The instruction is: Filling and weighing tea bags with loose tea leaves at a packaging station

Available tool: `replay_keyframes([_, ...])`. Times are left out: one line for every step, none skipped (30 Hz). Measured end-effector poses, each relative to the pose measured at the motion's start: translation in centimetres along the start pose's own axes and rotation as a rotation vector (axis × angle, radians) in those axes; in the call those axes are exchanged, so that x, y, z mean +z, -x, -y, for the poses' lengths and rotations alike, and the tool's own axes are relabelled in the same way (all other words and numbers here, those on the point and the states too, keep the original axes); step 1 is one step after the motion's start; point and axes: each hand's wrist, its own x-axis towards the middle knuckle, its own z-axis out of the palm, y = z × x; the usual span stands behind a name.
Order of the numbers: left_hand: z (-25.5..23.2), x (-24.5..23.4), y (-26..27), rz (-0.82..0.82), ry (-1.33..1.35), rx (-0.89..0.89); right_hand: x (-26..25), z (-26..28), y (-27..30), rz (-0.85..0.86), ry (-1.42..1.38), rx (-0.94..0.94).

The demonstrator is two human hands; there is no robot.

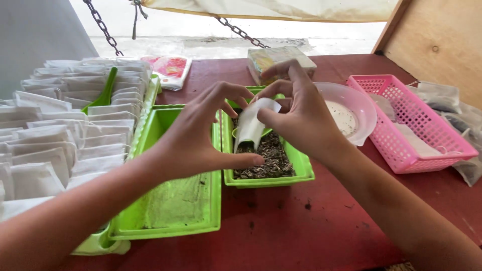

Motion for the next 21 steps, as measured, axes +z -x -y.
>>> replay_keyframes([0.3,0.3,0.3,0.003,-0.002,0.001,0.5,-0.3,0.1,-0.002,-0.003,-0.001])
replay_keyframes([0.5,0.8,0.4,-0.053,-0.008,-0.009,0.8,-0.7,0.3,-0.026,-0.007,0.024])
replay_keyframes([0.8,1.4,0.5,-0.109,-0.014,-0.018,1.1,-1.1,0.5,-0.050,-0.011,0.049])
replay_keyframes([0.7,1.7,0.5,-0.107,-0.011,-0.015,1.0,-1.3,0.8,-0.054,-0.010,0.051])
replay_keyframes([0.7,2.0,0.6,-0.131,0.019,-0.107,1.0,-1.6,1.1,-0.051,-0.028,0.031])
replay_keyframes([0.6,2.2,0.9,-0.160,0.044,-0.207,1.2,-1.7,1.3,-0.038,-0.046,0.008])
replay_keyframes([0.8,2.2,1.0,-0.164,0.043,-0.211,1.1,-2.1,1.3,-0.032,-0.046,0.007])
replay_keyframes([0.9,2.2,1.1,-0.169,0.078,-0.266,1.0,-2.5,1.3,-0.056,-0.098,0.009])
replay_keyframes([1.0,2.2,1.1,-0.174,0.112,-0.322,0.8,-2.9,1.3,-0.079,-0.152,0.010])
replay_keyframes([1.4,2.2,1.2,-0.173,0.113,-0.321,0.7,-3.2,1.2,-0.080,-0.152,0.011])
replay_keyframes([1.7,2.2,1.2,-0.169,0.163,-0.399,0.6,-3.4,1.0,-0.099,-0.205,-0.001])
replay_keyframes([2.1,2.1,1.3,-0.169,0.211,-0.475,0.6,-3.6,0.8,-0.114,-0.257,-0.017])
replay_keyframes([2.4,2.1,1.2,-0.172,0.210,-0.474,0.6,-3.4,0.9,-0.112,-0.256,-0.019])
replay_keyframes([2.6,2.1,1.3,-0.175,0.222,-0.528,0.7,-3.1,1.1,-0.112,-0.247,0.013])
replay_keyframes([2.9,2.1,1.4,-0.178,0.235,-0.582,0.7,-2.9,1.2,-0.112,-0.237,0.046])
replay_keyframes([3.0,2.1,1.5,-0.181,0.234,-0.587,0.8,-2.8,1.4,-0.107,-0.237,0.048])
replay_keyframes([3.1,2.1,1.5,-0.195,0.256,-0.579,0.9,-2.6,1.7,-0.115,-0.023,-0.026])
replay_keyframes([3.3,2.1,1.4,-0.207,0.280,-0.565,0.9,-2.4,1.8,-0.129,0.194,-0.100])
replay_keyframes([3.3,2.2,1.5,-0.208,0.281,-0.564,0.8,-2.9,1.9,-0.129,0.196,-0.101])
replay_keyframes([3.4,2.2,1.5,-0.227,0.240,-0.548,0.6,-3.4,1.9,-0.175,0.373,-0.349])
replay_keyframes([3.5,2.2,1.5,-0.245,0.200,-0.533,0.4,-3.9,2.0,-0.215,0.549,-0.598])
